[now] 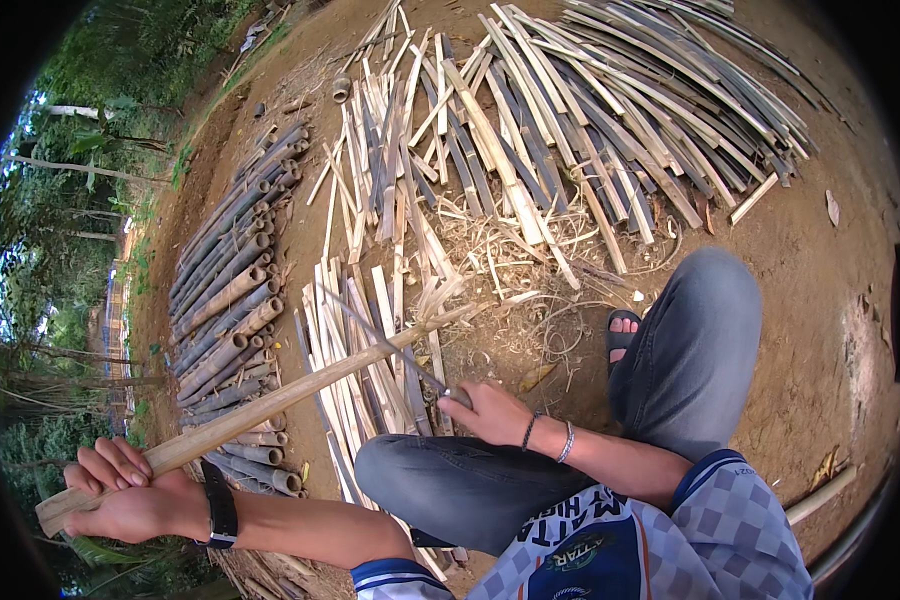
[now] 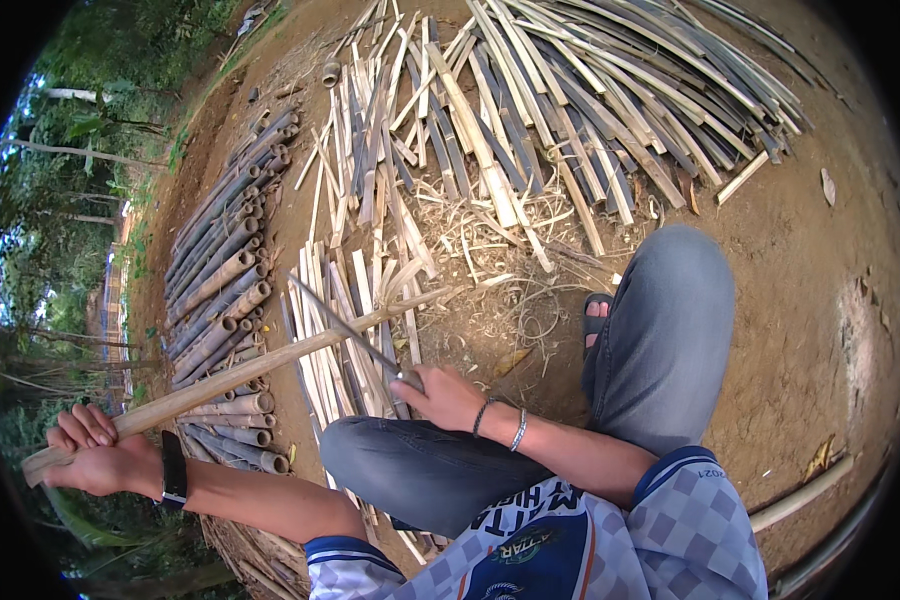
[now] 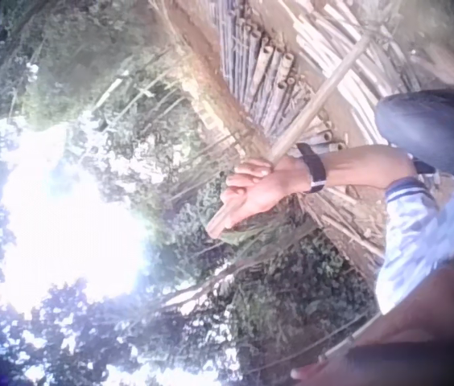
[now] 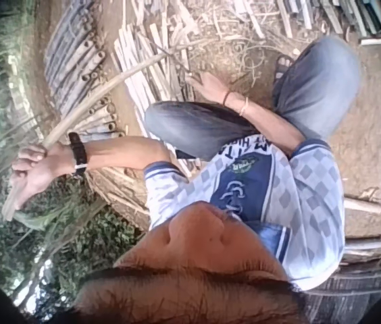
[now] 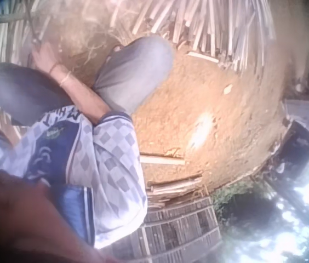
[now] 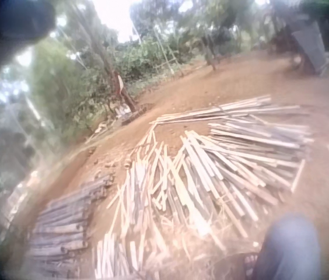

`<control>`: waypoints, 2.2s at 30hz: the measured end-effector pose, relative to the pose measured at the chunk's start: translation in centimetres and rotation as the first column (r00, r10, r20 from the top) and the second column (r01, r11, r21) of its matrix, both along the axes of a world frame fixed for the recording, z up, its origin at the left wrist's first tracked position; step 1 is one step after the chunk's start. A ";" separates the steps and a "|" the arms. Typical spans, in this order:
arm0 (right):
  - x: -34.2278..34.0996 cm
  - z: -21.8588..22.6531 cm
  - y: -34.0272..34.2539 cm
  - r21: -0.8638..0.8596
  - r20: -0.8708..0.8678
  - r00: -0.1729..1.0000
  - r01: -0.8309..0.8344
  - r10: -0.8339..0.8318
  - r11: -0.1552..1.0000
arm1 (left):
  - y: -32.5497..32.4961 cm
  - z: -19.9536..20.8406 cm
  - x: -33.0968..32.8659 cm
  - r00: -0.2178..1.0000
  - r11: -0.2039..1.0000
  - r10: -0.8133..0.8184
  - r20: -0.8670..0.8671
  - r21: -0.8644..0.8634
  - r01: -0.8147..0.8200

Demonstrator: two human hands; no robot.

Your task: The person shaves a thin strip of bamboo using a knife while holding it by hand against a pile of bamboo on the ground.

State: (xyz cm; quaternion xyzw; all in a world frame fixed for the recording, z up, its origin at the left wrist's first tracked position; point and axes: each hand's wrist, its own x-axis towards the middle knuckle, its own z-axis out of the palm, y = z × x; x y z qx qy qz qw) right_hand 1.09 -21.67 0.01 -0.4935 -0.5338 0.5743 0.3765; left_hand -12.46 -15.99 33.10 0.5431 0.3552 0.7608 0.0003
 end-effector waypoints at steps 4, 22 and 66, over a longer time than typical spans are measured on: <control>-0.2 4.4 -0.9 0.214 -0.012 0.993 -0.109 0.114 0.971 | 0.3 -0.1 0.7 0.999 0.999 0.052 -0.004 -0.006 -0.052; 1.0 -8.8 1.3 -0.230 0.150 0.989 0.021 0.014 0.973 | -0.1 0.4 0.7 1.000 1.000 0.013 0.023 -0.026 -0.012; -1.2 -5.0 -1.2 -0.492 -0.352 0.930 -0.090 -0.103 0.866 | -2.3 -0.3 -4.7 0.912 0.919 -0.395 -0.112 -0.042 0.393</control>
